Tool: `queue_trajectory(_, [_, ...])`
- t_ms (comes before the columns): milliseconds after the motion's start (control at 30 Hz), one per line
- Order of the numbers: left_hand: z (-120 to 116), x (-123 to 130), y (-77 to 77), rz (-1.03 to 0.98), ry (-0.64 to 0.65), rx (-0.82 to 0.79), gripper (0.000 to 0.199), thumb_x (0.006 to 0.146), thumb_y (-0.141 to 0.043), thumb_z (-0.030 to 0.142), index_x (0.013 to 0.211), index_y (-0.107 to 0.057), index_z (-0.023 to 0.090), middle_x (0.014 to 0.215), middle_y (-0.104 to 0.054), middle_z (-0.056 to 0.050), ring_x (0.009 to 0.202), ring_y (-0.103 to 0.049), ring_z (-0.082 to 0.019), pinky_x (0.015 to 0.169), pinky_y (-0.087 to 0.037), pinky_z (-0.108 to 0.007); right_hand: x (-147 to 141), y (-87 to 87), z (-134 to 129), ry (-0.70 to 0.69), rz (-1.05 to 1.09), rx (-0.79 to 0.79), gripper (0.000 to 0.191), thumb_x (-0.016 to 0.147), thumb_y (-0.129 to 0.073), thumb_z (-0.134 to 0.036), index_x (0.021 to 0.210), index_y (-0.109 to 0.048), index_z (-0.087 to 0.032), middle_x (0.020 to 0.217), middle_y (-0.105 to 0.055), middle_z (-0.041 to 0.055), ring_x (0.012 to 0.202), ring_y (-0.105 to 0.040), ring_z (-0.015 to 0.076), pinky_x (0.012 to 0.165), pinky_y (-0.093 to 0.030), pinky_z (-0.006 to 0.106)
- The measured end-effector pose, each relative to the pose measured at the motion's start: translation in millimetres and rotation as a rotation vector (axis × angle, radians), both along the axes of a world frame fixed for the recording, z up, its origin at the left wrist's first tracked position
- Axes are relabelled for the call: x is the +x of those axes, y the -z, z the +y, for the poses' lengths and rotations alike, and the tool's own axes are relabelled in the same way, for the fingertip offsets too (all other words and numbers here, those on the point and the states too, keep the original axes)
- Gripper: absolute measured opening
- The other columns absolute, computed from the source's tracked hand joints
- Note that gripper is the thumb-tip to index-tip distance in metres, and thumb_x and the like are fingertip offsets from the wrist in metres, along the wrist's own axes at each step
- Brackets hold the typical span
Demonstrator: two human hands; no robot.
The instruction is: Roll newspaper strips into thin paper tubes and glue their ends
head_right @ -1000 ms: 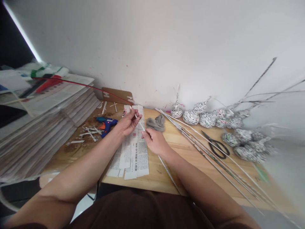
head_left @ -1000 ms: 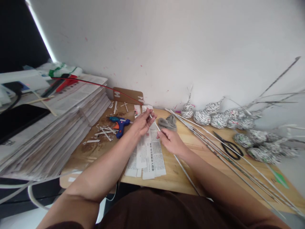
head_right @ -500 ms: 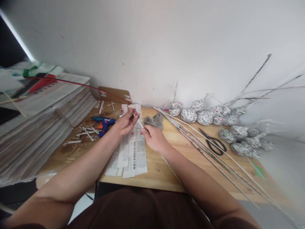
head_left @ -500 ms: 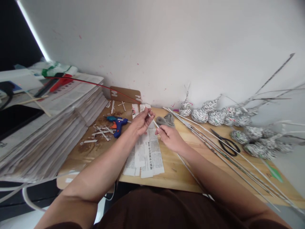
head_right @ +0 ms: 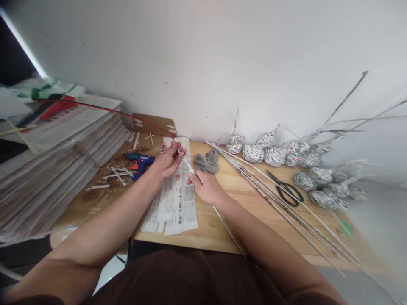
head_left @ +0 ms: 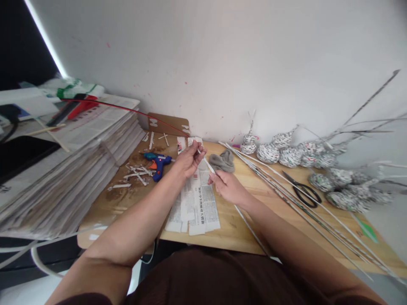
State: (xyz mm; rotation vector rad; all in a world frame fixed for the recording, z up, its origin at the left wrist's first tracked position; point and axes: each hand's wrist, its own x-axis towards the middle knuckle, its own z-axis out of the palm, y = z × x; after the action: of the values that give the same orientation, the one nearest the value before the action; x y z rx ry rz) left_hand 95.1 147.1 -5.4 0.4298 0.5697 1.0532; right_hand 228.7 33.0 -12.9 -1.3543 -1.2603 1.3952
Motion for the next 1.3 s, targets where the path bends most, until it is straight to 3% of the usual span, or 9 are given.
queue_trajectory(67, [-0.4, -0.1, -0.4, 0.004, 0.005, -0.007, 0.018, 0.086, -0.060, 0.023, 0.074, -0.063, 0.010, 0.063, -0.060, 0.000, 0.058, -0.064, -0.007, 0.054, -0.055, -0.012, -0.4, -1.1, -4.5, -0.034, 0.076, -0.034, 0.040, 0.085, -0.052, -0.057, 0.074, -0.055, -0.019, 0.042, -0.039, -0.0075, 0.037, -0.036, 0.0085, 0.043, -0.027, 0.023])
queue_trajectory(167, [-2.2, -0.3, -2.6, -0.009, 0.024, -0.029, 0.020, 0.087, -0.057, 0.022, 0.072, -0.062, 0.010, 0.061, -0.059, -0.001, 0.056, -0.063, -0.007, 0.051, -0.053, -0.010, 1.0, -3.8, -9.9, -0.189, 0.394, -0.177, 0.036, 0.089, -0.045, -0.055, 0.076, -0.051, -0.021, 0.037, -0.025, -0.0105, 0.036, -0.033, 0.0107, 0.043, -0.030, 0.024])
queue_trajectory(233, [-3.3, -0.3, -3.8, -0.018, 0.027, -0.034, 0.021, 0.088, -0.056, 0.022, 0.072, -0.062, 0.010, 0.059, -0.058, 0.000, 0.055, -0.063, -0.007, 0.049, -0.052, -0.009, 2.4, -4.5, -10.6, -0.227, 0.422, -0.188, 0.036, 0.090, -0.043, -0.054, 0.082, -0.055, -0.020, 0.039, -0.028, -0.0100, 0.037, -0.037, 0.0113, 0.045, -0.032, 0.024])
queue_trajectory(367, [-3.7, 0.1, -3.6, -0.001, -0.002, -0.022, 0.019, 0.087, -0.059, 0.022, 0.072, -0.062, 0.010, 0.061, -0.059, 0.000, 0.057, -0.063, -0.007, 0.050, -0.052, -0.009, 1.9, -3.9, -3.7, -0.065, -0.066, 0.023, 0.042, 0.090, -0.045, -0.055, 0.095, -0.062, -0.017, 0.051, -0.049, -0.0043, 0.045, -0.047, 0.0118, 0.051, -0.036, 0.026])
queue_trajectory(467, [-2.5, 0.6, -2.2, 0.018, -0.033, -0.018, 0.019, 0.087, -0.058, 0.022, 0.072, -0.062, 0.010, 0.061, -0.059, 0.000, 0.057, -0.064, -0.007, 0.051, -0.053, -0.010, -1.5, -4.3, 3.5, 0.028, -0.489, 0.256, 0.034, 0.092, -0.046, -0.047, 0.086, -0.065, -0.020, 0.055, -0.054, -0.0014, 0.052, -0.050, 0.0131, 0.057, -0.035, 0.027])
queue_trajectory(633, [0.8, 0.8, 2.0, 0.008, -0.047, -0.018, 0.016, 0.084, -0.063, 0.024, 0.075, -0.062, 0.011, 0.063, -0.060, 0.000, 0.060, -0.065, -0.007, 0.054, -0.054, -0.010, -6.3, -3.1, 8.0, 0.106, -0.659, 0.427, 0.031, 0.092, -0.047, -0.038, 0.073, -0.065, -0.021, 0.063, -0.059, 0.0024, 0.060, -0.051, 0.0161, 0.063, -0.031, 0.030])
queue_trajectory(900, [-0.3, 0.5, 4.3, 0.025, 0.032, 0.003, 0.021, 0.086, -0.060, 0.030, 0.077, -0.063, 0.010, 0.064, -0.062, -0.002, 0.061, -0.067, -0.010, 0.053, -0.055, -0.013, -11.5, -11.7, 24.6, 0.088, -0.412, 0.184, 0.038, 0.092, -0.045, -0.047, 0.074, -0.064, -0.020, 0.046, -0.050, -0.0021, 0.043, -0.048, 0.0125, 0.052, -0.034, 0.027])
queue_trajectory(1100, [-1.6, -1.0, -1.1, 0.040, -0.019, -0.017, 0.022, 0.088, -0.057, 0.028, 0.077, -0.063, 0.010, 0.061, -0.060, -0.001, 0.058, -0.065, -0.009, 0.053, -0.054, -0.012, -6.0, -9.0, 18.7, -0.035, 0.051, -0.074, 0.048, 0.086, -0.048, -0.060, 0.078, -0.063, -0.016, 0.042, -0.049, -0.0029, 0.040, -0.047, 0.0114, 0.045, -0.034, 0.024])
queue_trajectory(1300, [-0.8, -2.8, -5.6, -0.009, 0.033, -0.059, 0.022, 0.088, -0.057, 0.031, 0.082, -0.063, 0.011, 0.058, -0.057, 0.000, 0.054, -0.062, -0.006, 0.049, -0.051, -0.010, 1.1, -3.7, -3.0, -0.159, 0.535, -0.340, 0.038, 0.088, -0.049, -0.055, 0.082, -0.059, -0.018, 0.038, -0.036, -0.0079, 0.041, -0.044, 0.0123, 0.046, -0.032, 0.024])
